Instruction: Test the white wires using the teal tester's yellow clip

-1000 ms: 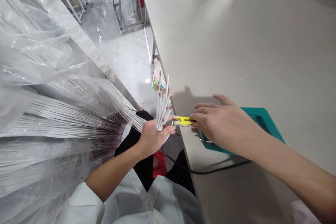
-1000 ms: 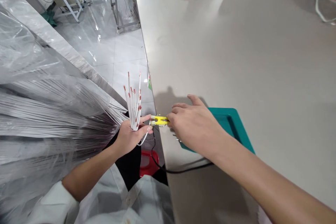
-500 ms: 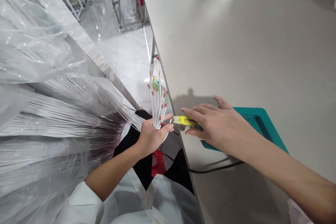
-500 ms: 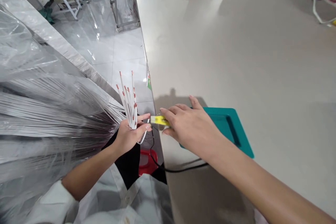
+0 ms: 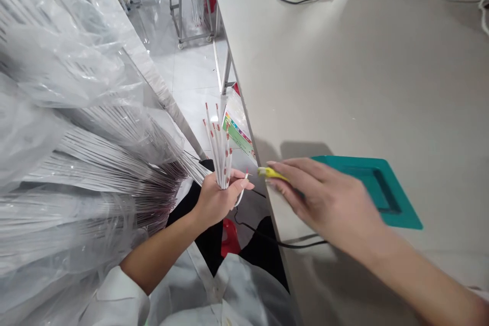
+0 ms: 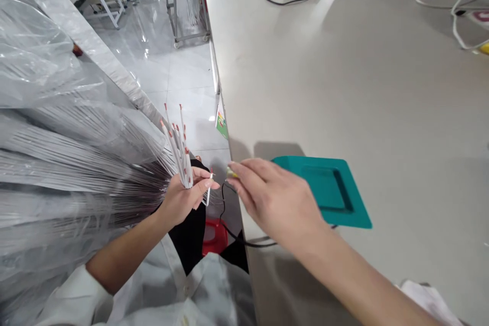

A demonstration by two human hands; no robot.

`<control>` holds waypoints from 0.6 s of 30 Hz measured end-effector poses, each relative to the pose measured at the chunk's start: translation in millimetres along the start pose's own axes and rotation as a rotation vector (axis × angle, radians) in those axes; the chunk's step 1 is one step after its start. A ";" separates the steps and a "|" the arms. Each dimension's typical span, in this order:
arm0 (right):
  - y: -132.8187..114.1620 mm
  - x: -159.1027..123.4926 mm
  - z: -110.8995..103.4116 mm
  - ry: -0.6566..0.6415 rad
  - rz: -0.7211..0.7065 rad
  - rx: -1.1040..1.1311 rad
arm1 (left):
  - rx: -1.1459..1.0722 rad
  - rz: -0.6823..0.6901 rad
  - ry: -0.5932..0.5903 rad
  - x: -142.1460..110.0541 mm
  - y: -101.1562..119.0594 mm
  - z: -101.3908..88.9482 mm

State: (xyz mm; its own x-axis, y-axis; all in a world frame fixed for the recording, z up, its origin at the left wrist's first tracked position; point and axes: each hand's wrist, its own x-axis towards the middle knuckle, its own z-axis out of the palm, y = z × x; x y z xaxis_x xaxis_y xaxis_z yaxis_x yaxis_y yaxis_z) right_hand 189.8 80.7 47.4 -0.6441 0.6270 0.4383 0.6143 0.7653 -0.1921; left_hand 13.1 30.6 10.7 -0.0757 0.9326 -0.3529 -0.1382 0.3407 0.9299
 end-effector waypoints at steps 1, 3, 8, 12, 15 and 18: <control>-7.3 -1.1 3.6 0.004 0.035 0.083 | -0.006 0.006 -0.016 -1.9 1.2 -1.6; -18.2 -3.0 13.6 -0.014 0.148 0.310 | -0.026 0.014 -0.043 -5.8 3.4 -4.4; -28.7 -2.8 37.4 0.075 0.364 0.760 | -0.035 -0.018 -0.081 -13.2 4.5 -9.7; -34.0 -3.3 48.9 0.142 0.540 1.097 | -0.033 -0.018 -0.087 -15.2 2.4 -10.8; -34.0 -6.1 51.0 0.113 0.667 1.365 | -0.022 -0.005 -0.108 -14.6 1.2 -10.0; -28.0 -7.9 42.0 0.053 0.631 1.301 | 0.009 -0.023 -0.107 -13.8 -0.1 -8.6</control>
State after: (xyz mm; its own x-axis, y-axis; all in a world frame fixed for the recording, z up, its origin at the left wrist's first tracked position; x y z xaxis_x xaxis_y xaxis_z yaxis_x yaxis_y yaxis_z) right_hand 158.5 60.4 12.5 -0.3923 0.9198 0.0059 -0.0763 -0.0261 -0.9967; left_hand 5.7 16.7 14.6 0.0338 0.9317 -0.3617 -0.1294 0.3630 0.9228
